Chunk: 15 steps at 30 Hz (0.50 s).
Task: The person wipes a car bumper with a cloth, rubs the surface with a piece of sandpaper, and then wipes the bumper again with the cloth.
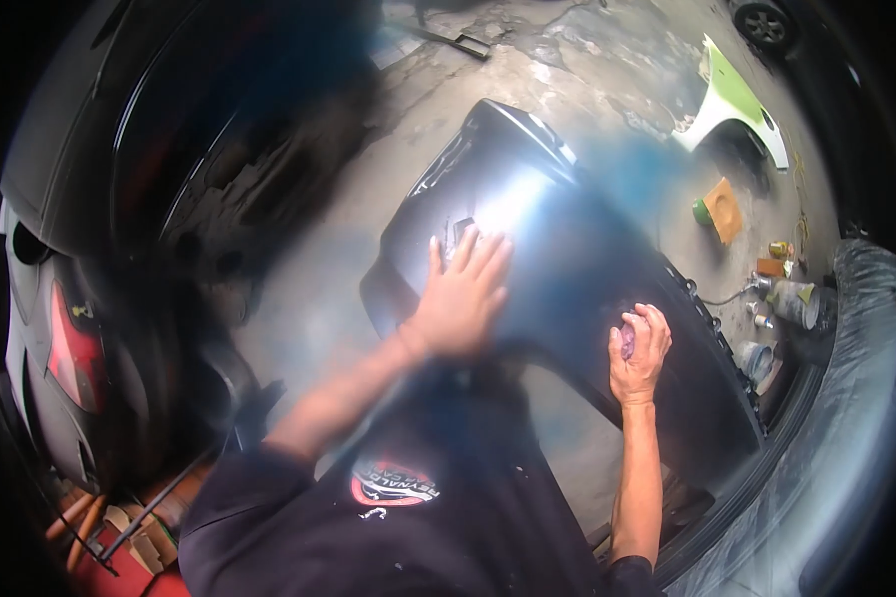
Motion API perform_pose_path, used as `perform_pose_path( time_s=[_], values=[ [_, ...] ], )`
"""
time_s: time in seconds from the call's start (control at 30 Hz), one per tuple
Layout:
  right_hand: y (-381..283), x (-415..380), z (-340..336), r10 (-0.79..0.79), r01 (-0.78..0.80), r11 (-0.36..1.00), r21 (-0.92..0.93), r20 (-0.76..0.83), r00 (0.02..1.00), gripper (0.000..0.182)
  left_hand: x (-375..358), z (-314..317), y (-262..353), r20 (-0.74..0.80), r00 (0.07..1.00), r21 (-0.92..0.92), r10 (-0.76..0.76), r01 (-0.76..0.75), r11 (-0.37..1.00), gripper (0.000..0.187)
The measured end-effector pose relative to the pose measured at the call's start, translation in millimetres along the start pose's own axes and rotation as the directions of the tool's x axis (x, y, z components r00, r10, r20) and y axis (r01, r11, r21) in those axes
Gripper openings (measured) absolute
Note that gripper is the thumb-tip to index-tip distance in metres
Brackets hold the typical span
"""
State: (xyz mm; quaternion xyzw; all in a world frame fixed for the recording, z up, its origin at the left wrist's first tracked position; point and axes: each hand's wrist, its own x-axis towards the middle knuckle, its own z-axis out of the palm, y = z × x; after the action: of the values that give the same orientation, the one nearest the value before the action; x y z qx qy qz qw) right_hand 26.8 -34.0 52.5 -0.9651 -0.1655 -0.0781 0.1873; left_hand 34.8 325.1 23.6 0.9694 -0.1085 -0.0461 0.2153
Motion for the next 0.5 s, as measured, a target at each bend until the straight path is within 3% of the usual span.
perform_pose_path(
  time_s=[0.07,0.1,0.2,0.27,0.33,0.37,0.43,0.5],
  values=[
    [1,0,1,0.002,-0.002,1.000,-0.006,0.004,1.000,0.034,6,-4,5,0.100,0.995,-0.007,-0.021,0.022,1.000,0.068],
    [4,5,3,0.013,-0.013,1.000,-0.013,0.002,1.000,0.034,33,12,-5,0.079,0.996,0.062,-0.034,0.029,0.998,0.070],
    [5,-3,3,0.008,-0.008,1.000,-0.020,0.002,1.000,0.035,136,36,-30,-0.028,0.985,-0.160,-0.172,0.165,0.973,0.073],
    [5,-1,3,-0.019,0.019,1.000,0.000,-0.012,1.000,0.037,153,33,-26,-0.016,0.975,-0.170,-0.221,0.215,0.962,0.073],
    [7,-1,5,-0.008,0.008,1.000,0.016,-0.018,1.000,0.037,115,40,-9,-0.081,0.988,-0.080,-0.132,0.126,0.989,0.072],
    [10,-1,6,-0.019,0.020,1.000,0.016,-0.026,0.999,0.037,80,33,8,-0.026,1.000,0.160,-0.012,0.016,0.987,0.072],
    [13,-1,6,-0.036,0.036,0.999,0.017,-0.032,0.999,0.037,18,-1,50,0.022,1.000,-0.086,0.019,-0.017,0.996,0.070],
    [9,-2,4,-0.003,0.004,1.000,0.023,-0.031,1.000,0.037,-6,7,61,0.032,0.999,-0.043,0.022,-0.021,0.999,0.070]
  ],
)
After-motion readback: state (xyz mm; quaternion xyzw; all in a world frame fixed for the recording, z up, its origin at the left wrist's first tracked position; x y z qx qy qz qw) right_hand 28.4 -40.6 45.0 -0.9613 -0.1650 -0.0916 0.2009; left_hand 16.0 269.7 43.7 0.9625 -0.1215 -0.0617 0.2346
